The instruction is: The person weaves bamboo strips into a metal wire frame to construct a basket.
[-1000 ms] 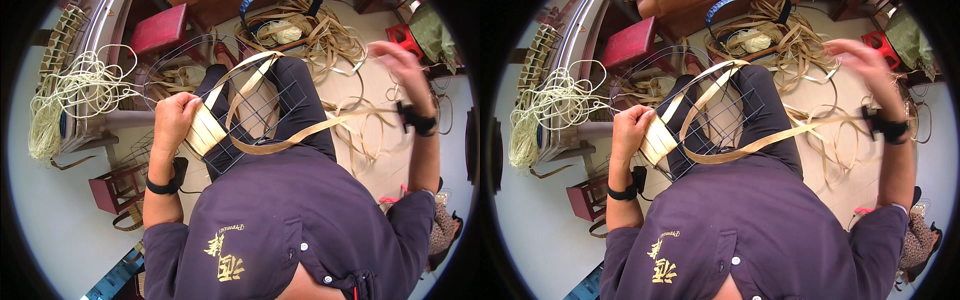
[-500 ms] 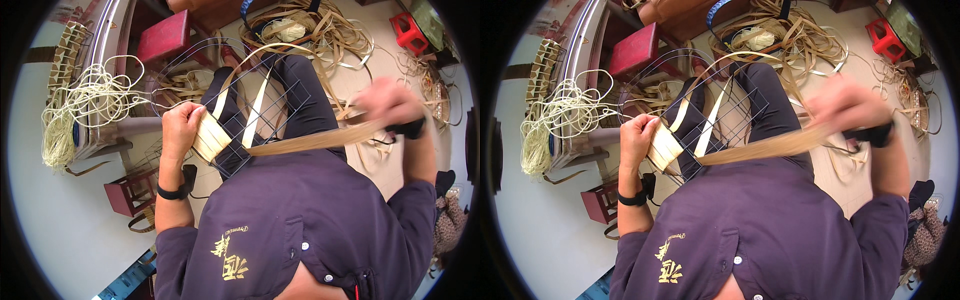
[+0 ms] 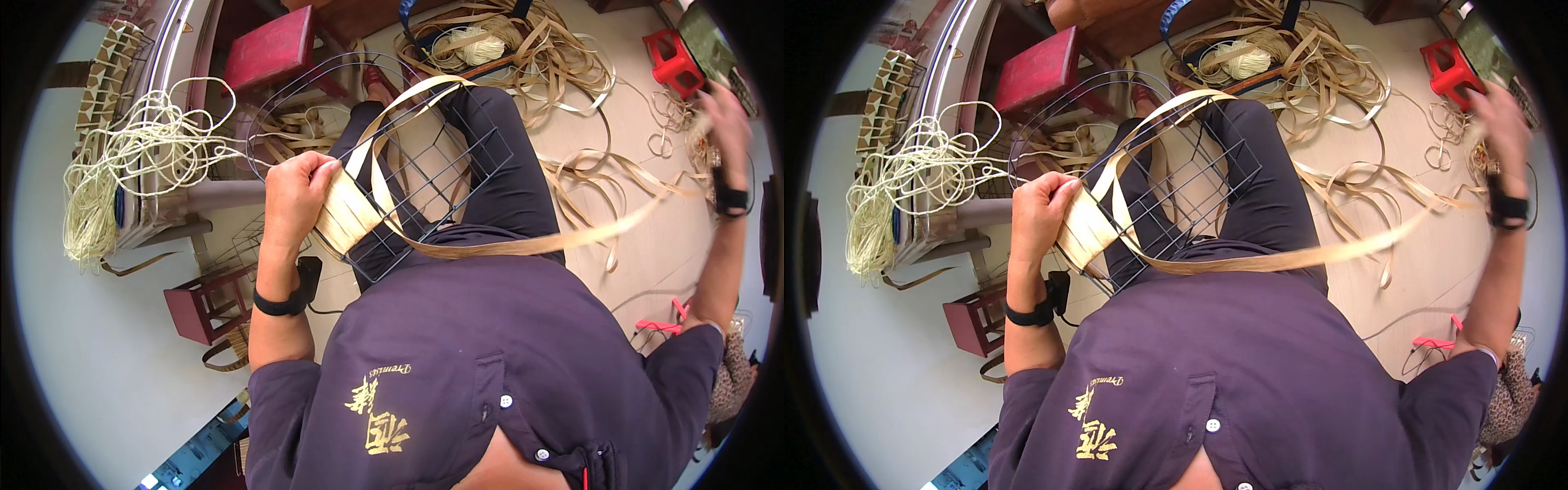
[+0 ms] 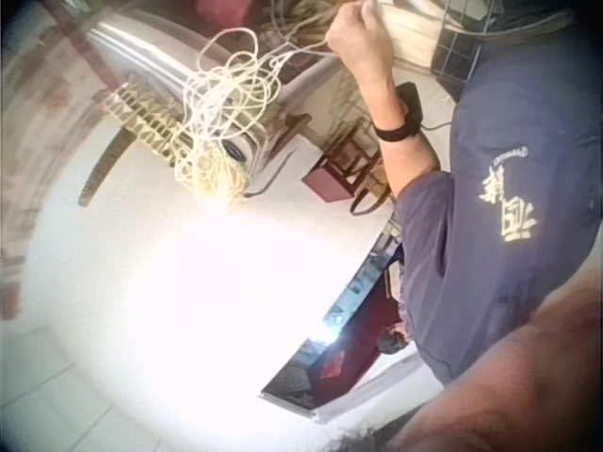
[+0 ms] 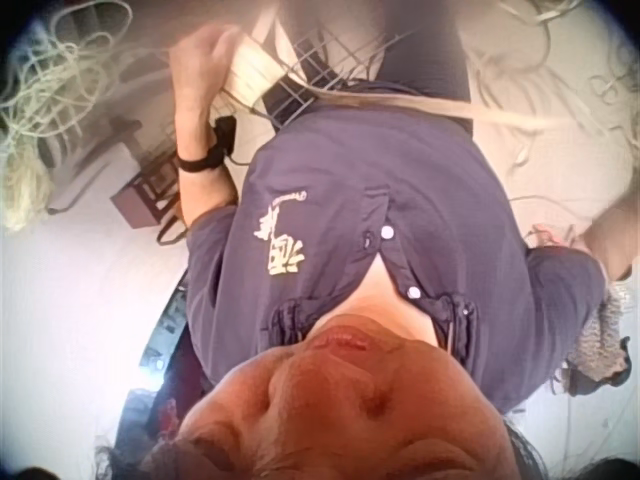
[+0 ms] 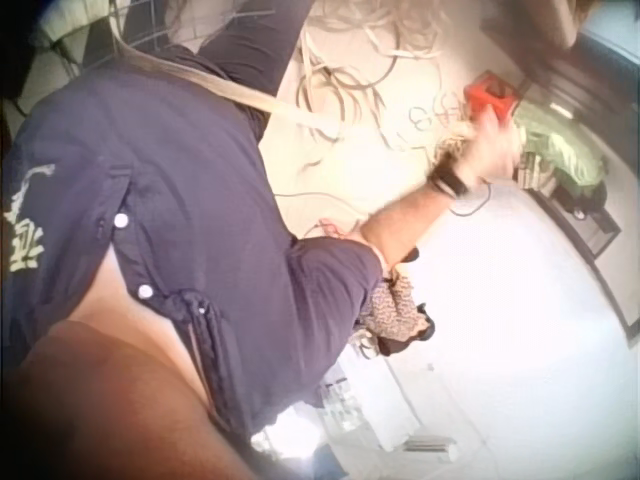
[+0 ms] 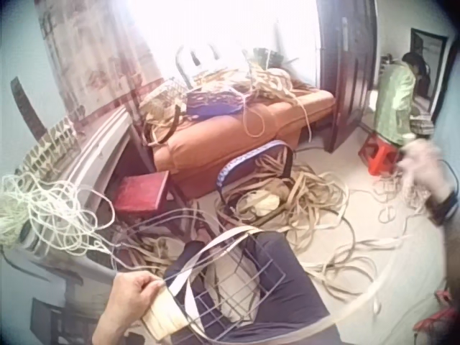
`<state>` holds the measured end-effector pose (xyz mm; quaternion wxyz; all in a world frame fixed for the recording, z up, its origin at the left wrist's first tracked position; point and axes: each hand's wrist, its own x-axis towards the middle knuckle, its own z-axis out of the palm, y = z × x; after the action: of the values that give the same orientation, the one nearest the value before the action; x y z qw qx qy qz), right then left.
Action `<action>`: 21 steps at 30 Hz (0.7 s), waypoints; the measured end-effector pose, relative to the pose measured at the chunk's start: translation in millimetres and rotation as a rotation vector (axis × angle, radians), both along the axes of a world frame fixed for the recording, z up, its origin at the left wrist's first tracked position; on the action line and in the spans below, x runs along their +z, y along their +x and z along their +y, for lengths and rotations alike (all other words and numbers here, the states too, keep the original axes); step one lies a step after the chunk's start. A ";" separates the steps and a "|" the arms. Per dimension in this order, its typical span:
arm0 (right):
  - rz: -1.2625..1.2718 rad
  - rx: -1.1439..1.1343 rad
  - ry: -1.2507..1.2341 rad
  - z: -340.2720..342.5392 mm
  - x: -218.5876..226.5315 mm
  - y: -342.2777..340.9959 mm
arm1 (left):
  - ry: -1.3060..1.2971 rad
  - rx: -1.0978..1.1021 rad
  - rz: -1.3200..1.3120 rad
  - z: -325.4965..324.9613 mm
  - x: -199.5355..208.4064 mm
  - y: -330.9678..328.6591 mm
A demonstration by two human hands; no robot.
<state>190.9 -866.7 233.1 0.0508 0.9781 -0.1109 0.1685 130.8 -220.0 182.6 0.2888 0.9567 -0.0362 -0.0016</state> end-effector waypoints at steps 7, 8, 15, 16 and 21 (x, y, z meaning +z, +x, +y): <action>0.988 1.176 0.855 352.3 -57.3 -71.5 | 0.008 -0.029 -0.009 4.3 -1.4 2.9; 1.026 1.263 0.832 363.9 -62.9 -76.4 | 0.013 -0.037 -0.014 2.7 -0.5 4.2; 0.881 1.520 1.119 226.6 -2.3 -16.9 | -0.023 0.051 0.013 7.9 -2.9 -8.7; 0.804 1.431 1.195 176.5 6.6 -10.9 | -0.023 0.046 0.009 6.9 -1.9 -10.2; 0.112 0.270 0.970 -166.1 21.3 -36.0 | -0.045 0.010 0.029 0.9 0.3 0.7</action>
<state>154.9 -1032.8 254.4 -0.4257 0.9023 -0.0461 0.0501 131.5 -219.1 183.0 0.3108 0.9500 -0.0273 -0.0131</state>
